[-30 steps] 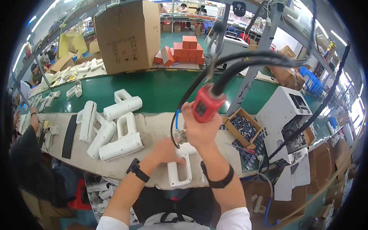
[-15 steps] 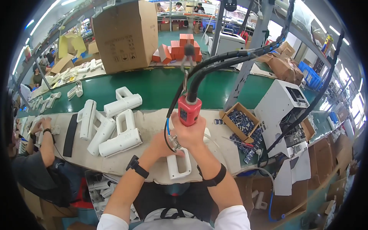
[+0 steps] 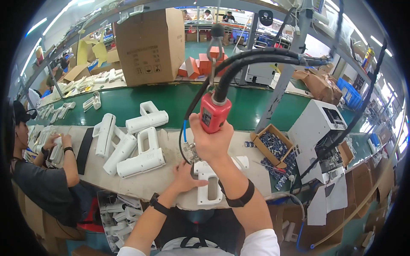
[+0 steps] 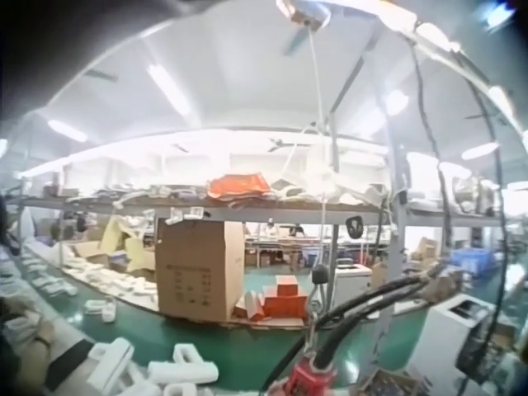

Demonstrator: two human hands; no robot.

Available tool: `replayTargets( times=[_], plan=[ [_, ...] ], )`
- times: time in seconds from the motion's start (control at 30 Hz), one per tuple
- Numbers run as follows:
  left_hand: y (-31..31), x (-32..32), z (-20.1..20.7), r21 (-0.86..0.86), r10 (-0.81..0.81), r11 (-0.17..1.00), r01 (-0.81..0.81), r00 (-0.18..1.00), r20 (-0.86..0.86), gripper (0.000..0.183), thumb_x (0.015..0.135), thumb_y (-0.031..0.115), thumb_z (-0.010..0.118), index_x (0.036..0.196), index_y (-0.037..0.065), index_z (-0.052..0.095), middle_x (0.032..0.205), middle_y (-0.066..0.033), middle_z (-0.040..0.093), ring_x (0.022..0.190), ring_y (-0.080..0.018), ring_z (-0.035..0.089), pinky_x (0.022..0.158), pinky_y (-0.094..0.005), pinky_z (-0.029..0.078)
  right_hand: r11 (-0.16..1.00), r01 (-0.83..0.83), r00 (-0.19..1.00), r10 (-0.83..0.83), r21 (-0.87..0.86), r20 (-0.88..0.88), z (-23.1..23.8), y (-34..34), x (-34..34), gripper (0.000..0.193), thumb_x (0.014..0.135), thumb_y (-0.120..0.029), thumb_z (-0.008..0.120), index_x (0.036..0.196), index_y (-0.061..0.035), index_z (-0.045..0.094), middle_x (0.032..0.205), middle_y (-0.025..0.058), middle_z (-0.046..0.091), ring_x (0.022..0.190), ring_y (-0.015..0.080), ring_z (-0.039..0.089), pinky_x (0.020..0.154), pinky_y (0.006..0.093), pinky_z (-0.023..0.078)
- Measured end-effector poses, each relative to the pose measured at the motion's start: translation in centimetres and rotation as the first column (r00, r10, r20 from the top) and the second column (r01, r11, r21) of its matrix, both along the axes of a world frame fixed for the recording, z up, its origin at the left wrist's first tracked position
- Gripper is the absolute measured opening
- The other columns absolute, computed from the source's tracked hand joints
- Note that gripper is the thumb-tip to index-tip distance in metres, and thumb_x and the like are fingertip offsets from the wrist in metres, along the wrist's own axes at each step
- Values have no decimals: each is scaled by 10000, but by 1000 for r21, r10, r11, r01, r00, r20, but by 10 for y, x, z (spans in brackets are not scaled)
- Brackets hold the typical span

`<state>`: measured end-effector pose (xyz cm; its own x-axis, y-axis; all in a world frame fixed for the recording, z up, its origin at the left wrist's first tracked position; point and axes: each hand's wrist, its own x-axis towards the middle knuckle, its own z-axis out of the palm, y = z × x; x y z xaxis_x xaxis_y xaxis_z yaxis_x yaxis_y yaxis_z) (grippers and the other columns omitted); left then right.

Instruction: Using an electric screwdriver to assemble plastic housings on a production line.

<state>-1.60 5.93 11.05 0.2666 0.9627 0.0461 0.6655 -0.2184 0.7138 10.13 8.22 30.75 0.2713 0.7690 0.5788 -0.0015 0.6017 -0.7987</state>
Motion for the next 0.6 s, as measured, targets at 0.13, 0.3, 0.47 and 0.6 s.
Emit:
replayTargets(
  times=[0.13, 0.3, 0.47, 0.6],
  plan=[
    [2, -1, -5, 5, 4, 1000, -4, 1000, -11, 1101, 529, 602, 792, 1364, 21, 373, 1325, -248, 420, 1337, -364, 253, 1061, -548, 94, 999, 6, 1000, -7, -32, -30, -7, 13, -5, 97, 829, -69, 648, 816, 5, 586, 549, 22, 548, 426, 84, 505, 410, 222, 386],
    [0, -2, 10, -14, 12, 1000, -12, 1000, -8, 1077, 548, 618, 781, 1323, -25, 399, 1305, -229, 405, 1285, -332, 276, 1053, -503, 90, 999, -19, 998, 16, -43, -65, -22, 31, -11, 107, 828, -76, 649, 781, -1, 588, 553, 18, 553, 434, 78, 506, 414, 224, 387],
    [0, -1, 18, -63, -33, 997, 36, 998, 45, 899, 559, 575, 790, 1217, 33, 504, 1268, -189, 497, 1344, -361, 247, 1052, -560, 83, 993, -9, 1000, 10, -121, 12, -47, 39, -18, 115, 827, -82, 649, 760, -13, 585, 575, 7, 556, 446, 73, 505, 429, 225, 387],
    [-1, 3, 13, -42, -32, 999, 35, 997, 66, 904, 576, 575, 783, 1239, 33, 491, 1251, -180, 507, 1337, -352, 266, 1050, -567, 78, 994, 1, 998, 5, -109, 55, -52, 38, -19, 98, 829, -66, 634, 770, -12, 578, 578, 3, 544, 464, 77, 512, 439, 226, 395]
  ],
)
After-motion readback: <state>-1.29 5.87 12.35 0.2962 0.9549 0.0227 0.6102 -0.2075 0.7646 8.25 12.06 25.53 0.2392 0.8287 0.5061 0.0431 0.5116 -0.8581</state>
